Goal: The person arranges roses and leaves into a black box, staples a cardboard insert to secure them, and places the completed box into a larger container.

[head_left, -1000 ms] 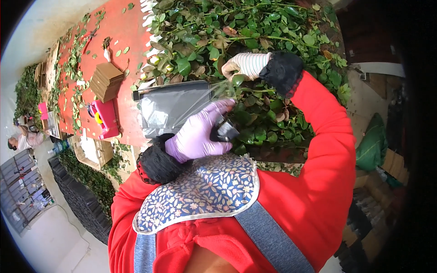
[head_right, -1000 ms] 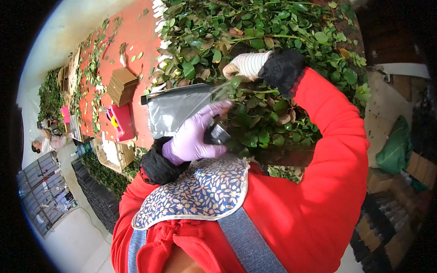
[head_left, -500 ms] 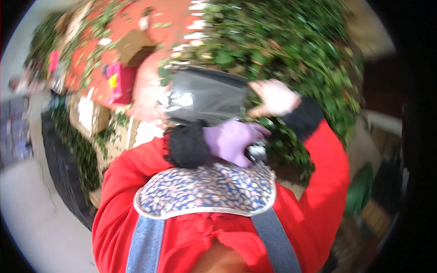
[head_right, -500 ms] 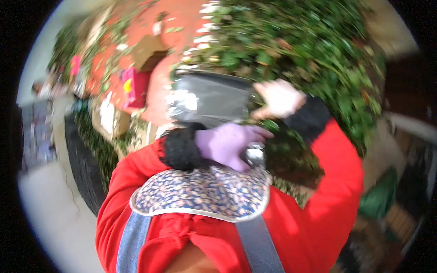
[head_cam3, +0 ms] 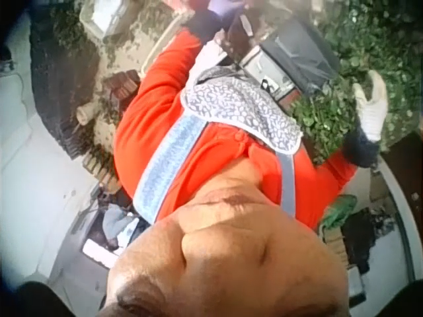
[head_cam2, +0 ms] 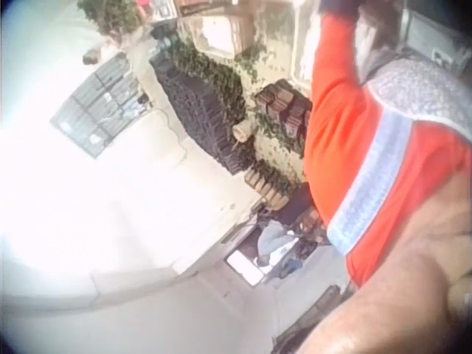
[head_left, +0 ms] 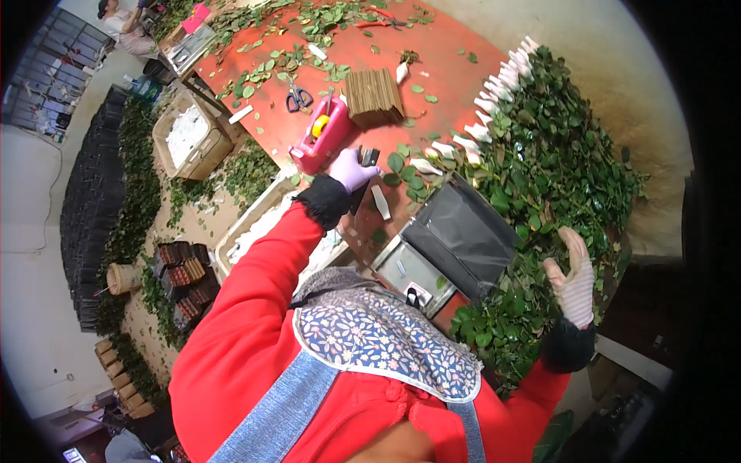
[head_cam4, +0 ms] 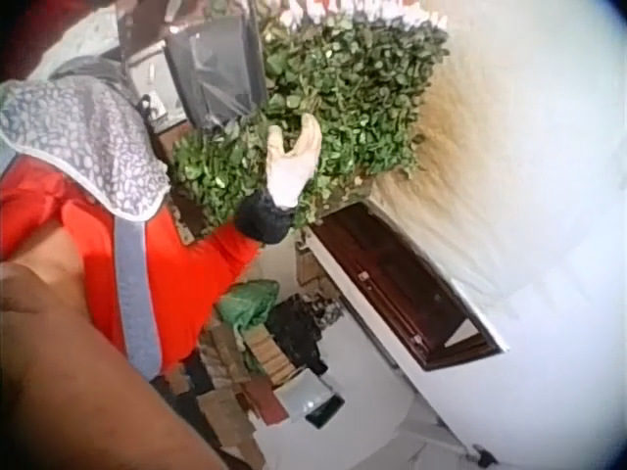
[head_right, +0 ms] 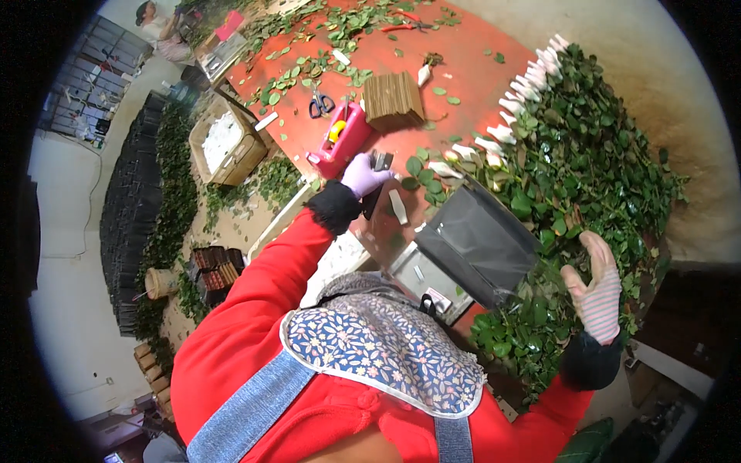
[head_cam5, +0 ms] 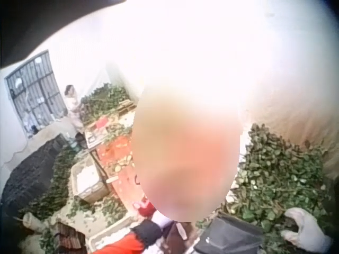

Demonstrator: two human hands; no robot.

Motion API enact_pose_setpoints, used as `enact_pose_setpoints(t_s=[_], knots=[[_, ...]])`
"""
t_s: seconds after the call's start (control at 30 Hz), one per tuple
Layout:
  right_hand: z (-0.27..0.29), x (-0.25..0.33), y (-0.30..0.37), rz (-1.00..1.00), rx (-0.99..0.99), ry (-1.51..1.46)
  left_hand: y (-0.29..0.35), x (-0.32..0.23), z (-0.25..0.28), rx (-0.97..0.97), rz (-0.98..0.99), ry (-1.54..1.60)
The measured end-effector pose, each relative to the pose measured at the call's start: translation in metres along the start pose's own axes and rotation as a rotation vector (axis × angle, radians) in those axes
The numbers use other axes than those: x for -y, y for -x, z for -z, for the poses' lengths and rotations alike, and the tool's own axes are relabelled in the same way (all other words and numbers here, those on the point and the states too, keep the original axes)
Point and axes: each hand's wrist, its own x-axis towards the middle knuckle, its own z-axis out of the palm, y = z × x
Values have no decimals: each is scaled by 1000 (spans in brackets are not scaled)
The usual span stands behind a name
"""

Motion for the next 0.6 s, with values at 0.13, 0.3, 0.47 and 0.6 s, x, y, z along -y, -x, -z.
enact_pose_setpoints(t_s=[0.13, 0.3, 0.47, 0.6], knots=[[-24, 92, -15, 1, 137, -150, -12, 17, 3, -159, -136, -273], [-99, 158, -22, 251, 371, -127, -8, 11, 127, -505, -258, -457], [-168, 204, -43, 374, 520, -102, -41, 84, 137, 150, 124, 53], [-196, 232, -53, 355, 661, -124, -11, 79, 167, 201, 33, 706]])
